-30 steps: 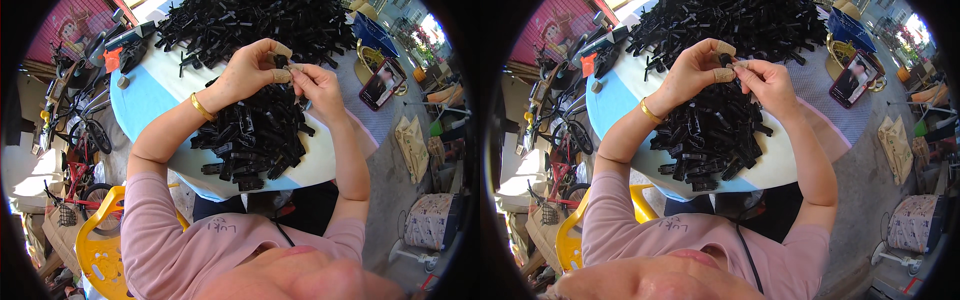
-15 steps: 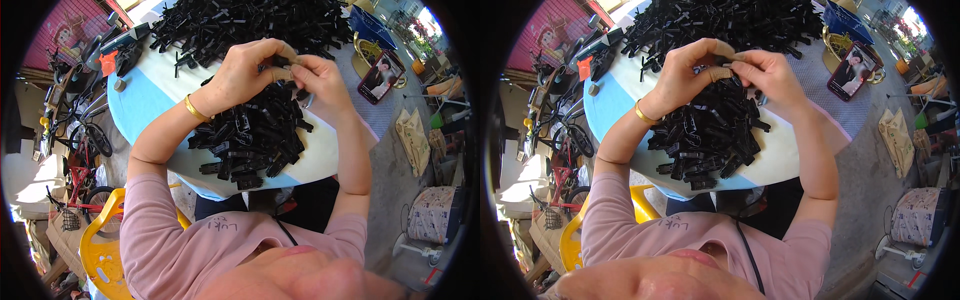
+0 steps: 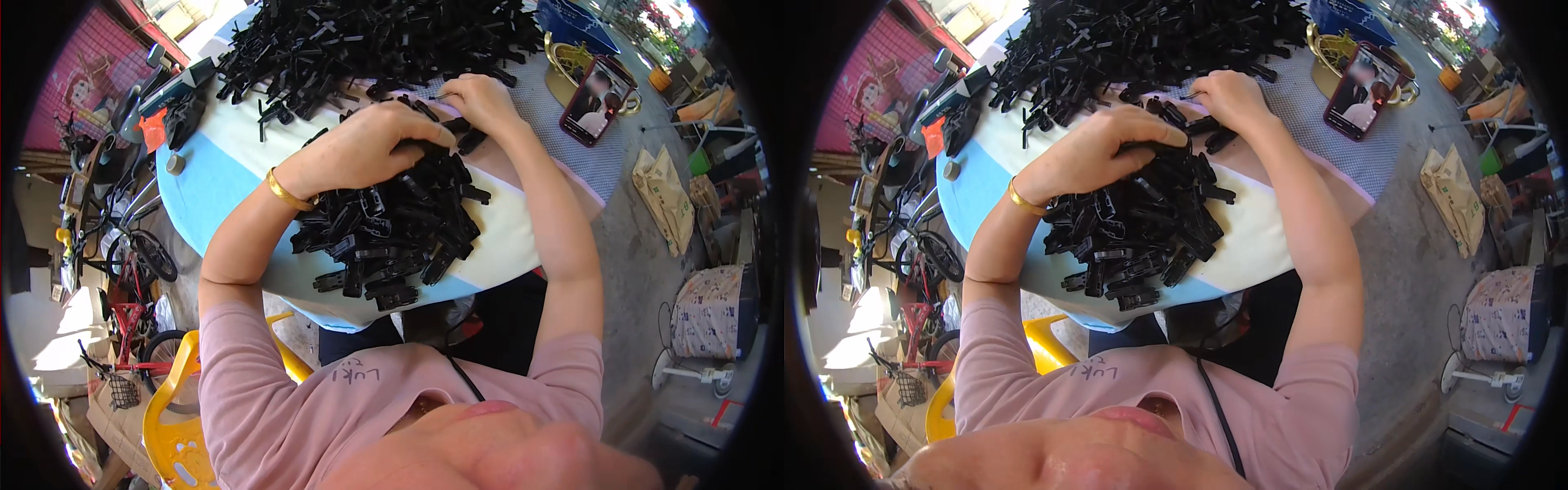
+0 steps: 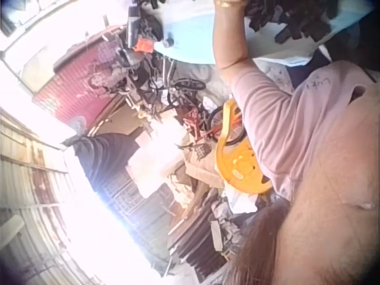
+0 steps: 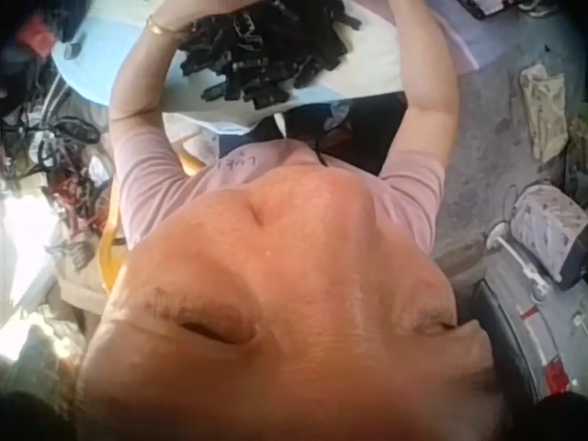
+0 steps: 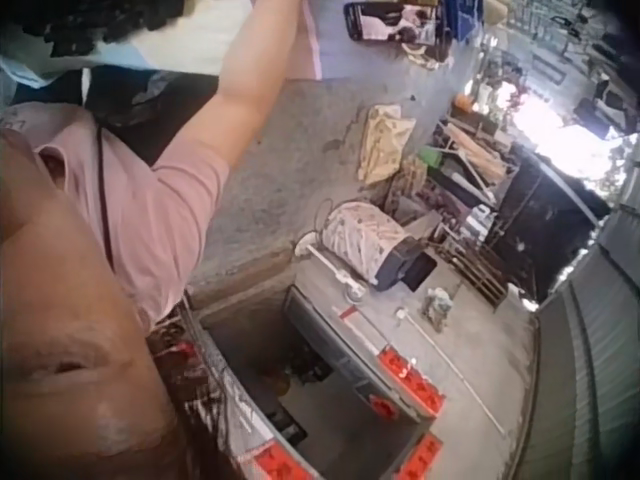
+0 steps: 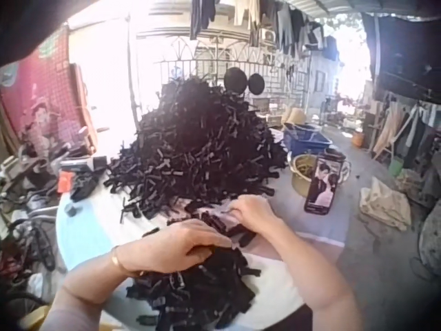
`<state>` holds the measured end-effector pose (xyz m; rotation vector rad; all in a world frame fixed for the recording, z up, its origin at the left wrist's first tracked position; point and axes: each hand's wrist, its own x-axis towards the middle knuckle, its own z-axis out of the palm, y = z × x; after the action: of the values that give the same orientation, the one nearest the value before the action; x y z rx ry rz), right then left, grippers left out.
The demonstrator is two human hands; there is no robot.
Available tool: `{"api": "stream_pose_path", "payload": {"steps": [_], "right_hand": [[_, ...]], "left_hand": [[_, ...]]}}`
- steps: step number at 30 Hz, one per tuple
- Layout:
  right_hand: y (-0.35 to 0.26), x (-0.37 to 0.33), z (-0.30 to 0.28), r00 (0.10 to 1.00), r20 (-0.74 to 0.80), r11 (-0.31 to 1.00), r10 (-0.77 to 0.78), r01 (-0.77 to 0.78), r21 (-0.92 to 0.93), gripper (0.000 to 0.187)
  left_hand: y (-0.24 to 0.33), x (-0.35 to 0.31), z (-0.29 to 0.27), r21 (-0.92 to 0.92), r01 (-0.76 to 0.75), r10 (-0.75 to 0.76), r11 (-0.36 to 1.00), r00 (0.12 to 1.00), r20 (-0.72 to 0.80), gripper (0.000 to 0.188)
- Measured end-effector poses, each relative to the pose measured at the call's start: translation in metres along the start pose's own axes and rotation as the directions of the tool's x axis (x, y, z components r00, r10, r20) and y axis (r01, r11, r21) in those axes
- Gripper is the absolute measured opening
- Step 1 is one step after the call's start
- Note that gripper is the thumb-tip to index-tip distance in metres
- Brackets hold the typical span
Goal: Applying small pieces of tape to black plastic components at a workbench.
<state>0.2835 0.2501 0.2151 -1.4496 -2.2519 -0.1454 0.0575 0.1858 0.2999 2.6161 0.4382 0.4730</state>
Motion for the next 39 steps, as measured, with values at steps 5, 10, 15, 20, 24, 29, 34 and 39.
{"api": "stream_pose_path", "payload": {"steps": [5, 10, 15, 20, 24, 29, 34, 39], "right_hand": [[-0.030, -0.006, -0.026, 0.951, -0.306, 0.879, 0.048, 0.105, 0.465, 0.013], [-0.072, -0.021, -0.050, 0.950, -0.311, 0.596, 0.037, 0.228, 0.770, 0.008], [-0.080, -0.026, -0.038, 0.951, -0.301, 0.569, 0.074, 0.208, 0.796, 0.012], [-0.094, -0.026, -0.042, 0.945, -0.244, 0.410, 0.217, 0.138, 0.901, 0.017], [-0.076, -0.030, -0.051, 0.980, 0.047, -0.023, 0.193, -0.043, 0.999, 0.020], [-0.085, -0.029, -0.049, 0.971, -0.039, 0.316, 0.234, -0.038, 0.948, 0.019], [-0.093, -0.030, -0.058, 0.961, 0.056, 0.308, 0.270, -0.141, 0.941, 0.019], [-0.087, -0.031, -0.056, 0.965, 0.068, 0.330, 0.253, -0.152, 0.932, 0.018]], "left_hand": [[-0.011, -0.003, 0.001, -0.211, -0.050, -0.002, 0.976, 0.971, -0.240, 0.068], [-0.035, 0.002, 0.006, -0.519, 0.016, -0.308, 0.855, 0.820, -0.482, 0.076], [-0.025, 0.007, 0.005, -0.780, -0.035, -0.328, 0.624, 0.895, -0.303, 0.057], [-0.027, 0.004, 0.011, -0.705, -0.131, -0.334, 0.697, 0.810, -0.481, 0.044], [-0.023, 0.007, 0.015, -0.635, -0.049, -0.330, 0.771, 0.822, -0.464, 0.040], [-0.021, 0.006, 0.014, -0.573, -0.028, -0.280, 0.819, 0.853, -0.441, 0.038], [-0.020, 0.003, 0.015, -0.540, 0.003, -0.290, 0.842, 0.846, -0.448, 0.038], [-0.016, 0.004, 0.015, -0.507, 0.017, -0.270, 0.862, 0.861, -0.431, 0.038]]}}
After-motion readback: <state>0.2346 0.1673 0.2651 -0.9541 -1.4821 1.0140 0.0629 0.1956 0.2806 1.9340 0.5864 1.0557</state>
